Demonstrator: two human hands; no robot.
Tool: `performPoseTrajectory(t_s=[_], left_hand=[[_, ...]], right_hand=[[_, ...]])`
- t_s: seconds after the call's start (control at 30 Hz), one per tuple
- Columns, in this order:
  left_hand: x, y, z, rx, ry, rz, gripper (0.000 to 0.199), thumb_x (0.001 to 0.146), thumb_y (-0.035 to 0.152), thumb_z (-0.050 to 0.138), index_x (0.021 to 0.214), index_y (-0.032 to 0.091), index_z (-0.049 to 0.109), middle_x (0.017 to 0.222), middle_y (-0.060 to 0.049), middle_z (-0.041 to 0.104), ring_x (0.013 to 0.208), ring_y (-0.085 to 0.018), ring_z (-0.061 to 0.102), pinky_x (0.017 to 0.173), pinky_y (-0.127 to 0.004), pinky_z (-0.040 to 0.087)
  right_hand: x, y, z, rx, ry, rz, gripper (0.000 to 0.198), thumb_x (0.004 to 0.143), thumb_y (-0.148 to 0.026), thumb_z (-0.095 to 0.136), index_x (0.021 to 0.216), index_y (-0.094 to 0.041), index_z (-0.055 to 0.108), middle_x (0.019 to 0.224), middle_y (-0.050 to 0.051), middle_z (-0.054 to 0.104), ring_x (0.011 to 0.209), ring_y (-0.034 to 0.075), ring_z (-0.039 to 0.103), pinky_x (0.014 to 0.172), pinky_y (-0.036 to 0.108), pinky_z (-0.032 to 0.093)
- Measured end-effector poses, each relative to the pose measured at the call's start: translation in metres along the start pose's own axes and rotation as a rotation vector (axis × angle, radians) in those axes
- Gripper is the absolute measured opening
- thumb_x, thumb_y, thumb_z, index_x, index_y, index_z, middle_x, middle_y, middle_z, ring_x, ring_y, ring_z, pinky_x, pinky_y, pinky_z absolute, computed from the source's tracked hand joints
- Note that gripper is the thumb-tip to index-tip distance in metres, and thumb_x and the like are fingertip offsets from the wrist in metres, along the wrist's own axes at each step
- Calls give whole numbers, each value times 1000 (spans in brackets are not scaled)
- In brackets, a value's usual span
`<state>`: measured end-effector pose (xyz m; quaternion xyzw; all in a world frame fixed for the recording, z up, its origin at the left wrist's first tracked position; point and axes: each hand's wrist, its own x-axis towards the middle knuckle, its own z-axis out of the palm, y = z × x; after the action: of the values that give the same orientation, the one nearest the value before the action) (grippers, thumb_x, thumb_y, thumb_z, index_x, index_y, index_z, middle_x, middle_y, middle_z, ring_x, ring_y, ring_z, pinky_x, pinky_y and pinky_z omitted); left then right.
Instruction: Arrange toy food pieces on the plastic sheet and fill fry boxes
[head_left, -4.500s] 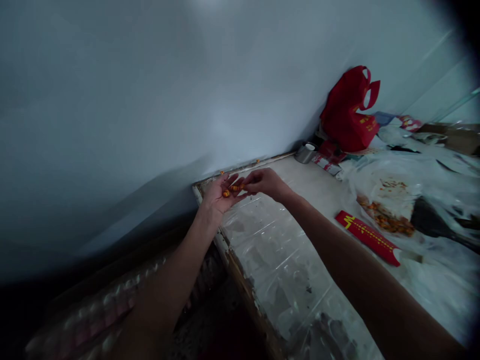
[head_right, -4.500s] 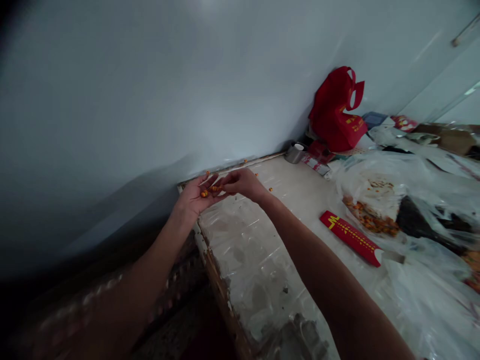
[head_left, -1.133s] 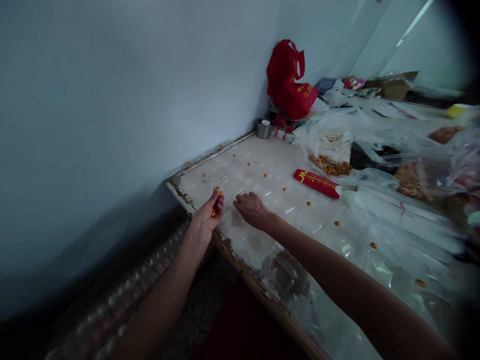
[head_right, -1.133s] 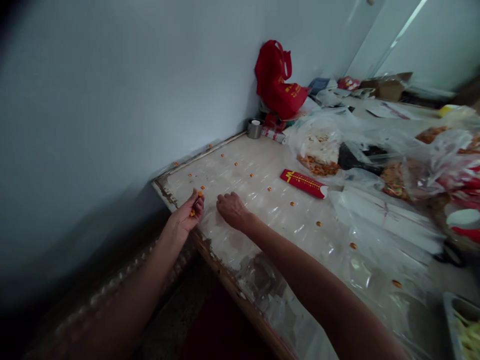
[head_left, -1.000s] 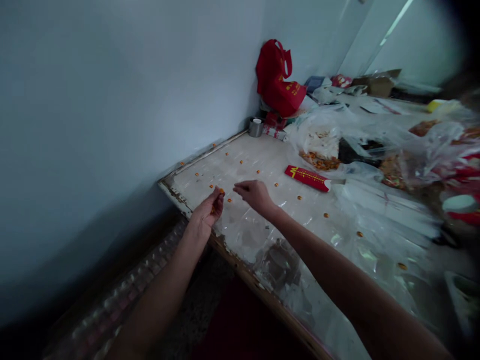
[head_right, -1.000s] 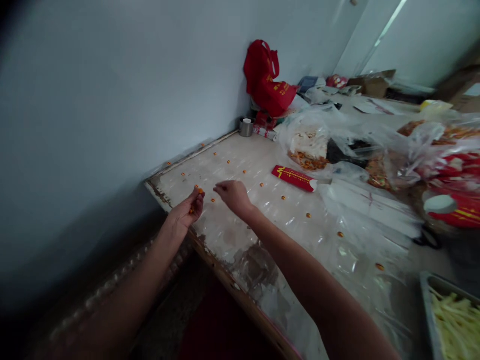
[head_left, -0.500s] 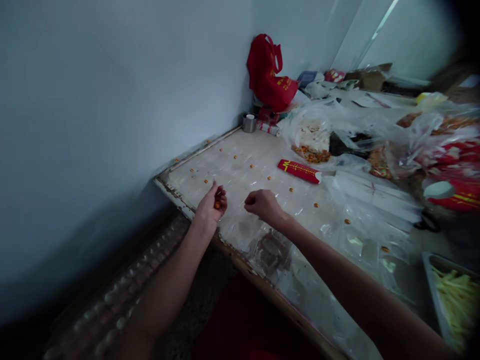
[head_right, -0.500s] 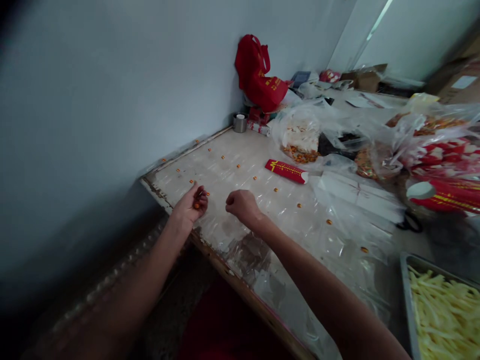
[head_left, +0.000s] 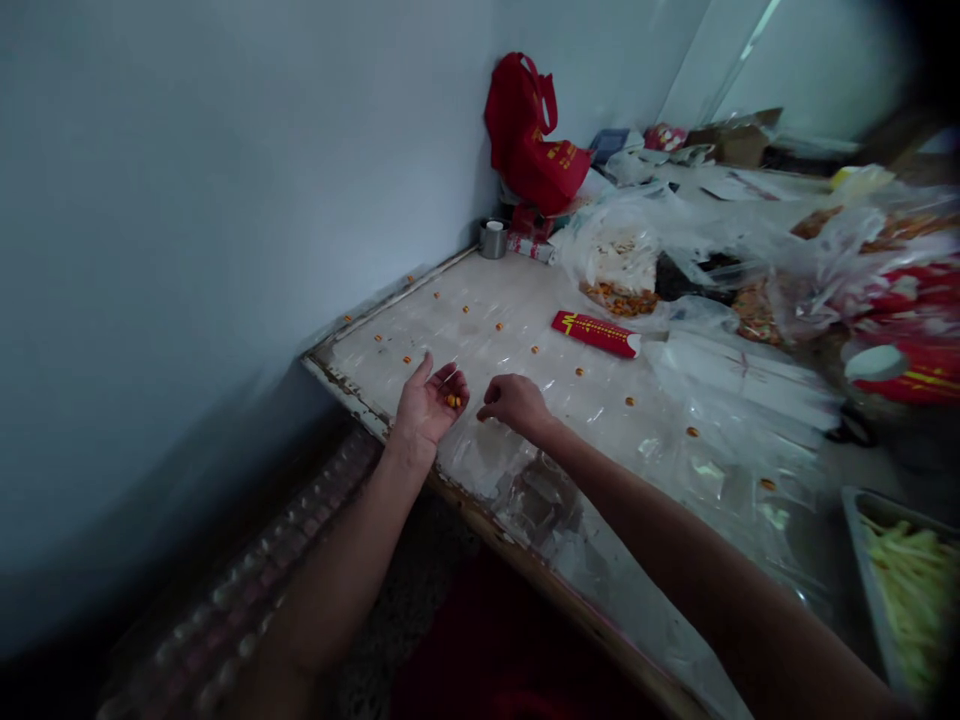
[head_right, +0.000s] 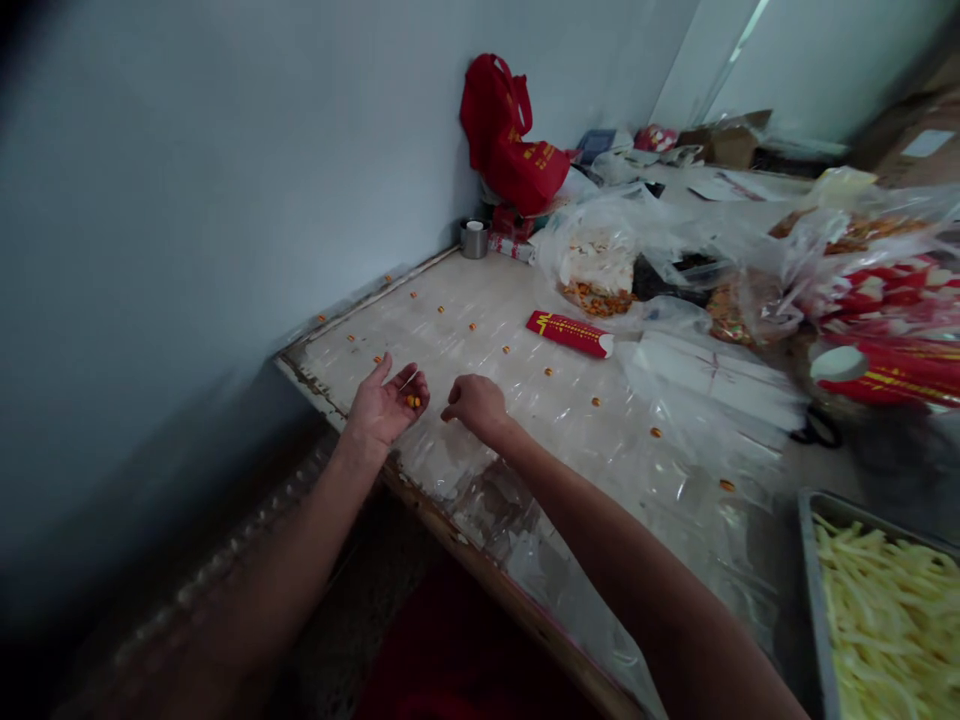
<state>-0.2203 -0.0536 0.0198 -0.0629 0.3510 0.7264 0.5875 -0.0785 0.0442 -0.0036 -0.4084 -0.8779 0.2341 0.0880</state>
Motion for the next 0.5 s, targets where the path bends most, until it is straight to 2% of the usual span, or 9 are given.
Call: performPoseTrajectory(t_s=[0.07,0.13,0.23,0.33,0.5], left_hand=[[5,-8,4,-12,21,2,21,91,32,59,83,13,63,74,-8,64,68,-16,64,66,-28,56],[10,-19,8,6,16,16,10,86,11,53,83,13,63,74,-7,65,70,-15,66,69,-26,55],[14,-38,18,50,-43,24,33,70,-9,43,87,12,63,82,-7,69,78,-14,69,73,-23,55],[13,-57,31,66,-116,43,37,68,-12,42,88,11,62,88,-9,70,85,-15,70,78,-24,55],[-1,-77,31,231,-220,66,17,80,3,61,94,12,67,86,-8,71,76,-15,69,75,-27,56]], right_hand=[[-4,1,-9,150,75,-52,19,75,-36,80,84,-20,76,72,0,70,65,15,63,59,23,39],[-13,0,-17,313,123,-140,17,86,-37,72,91,-22,77,68,-1,70,60,13,62,59,23,39],[-30,-3,-23,401,130,-212,15,87,-28,68,96,-24,79,75,-1,73,63,13,63,61,22,41],[-42,1,-24,479,188,-148,17,82,-17,67,92,-21,80,75,1,73,66,13,64,63,22,43],[-48,26,-32,892,165,2,18,71,-23,74,85,-13,78,68,3,71,60,14,62,59,22,47]])
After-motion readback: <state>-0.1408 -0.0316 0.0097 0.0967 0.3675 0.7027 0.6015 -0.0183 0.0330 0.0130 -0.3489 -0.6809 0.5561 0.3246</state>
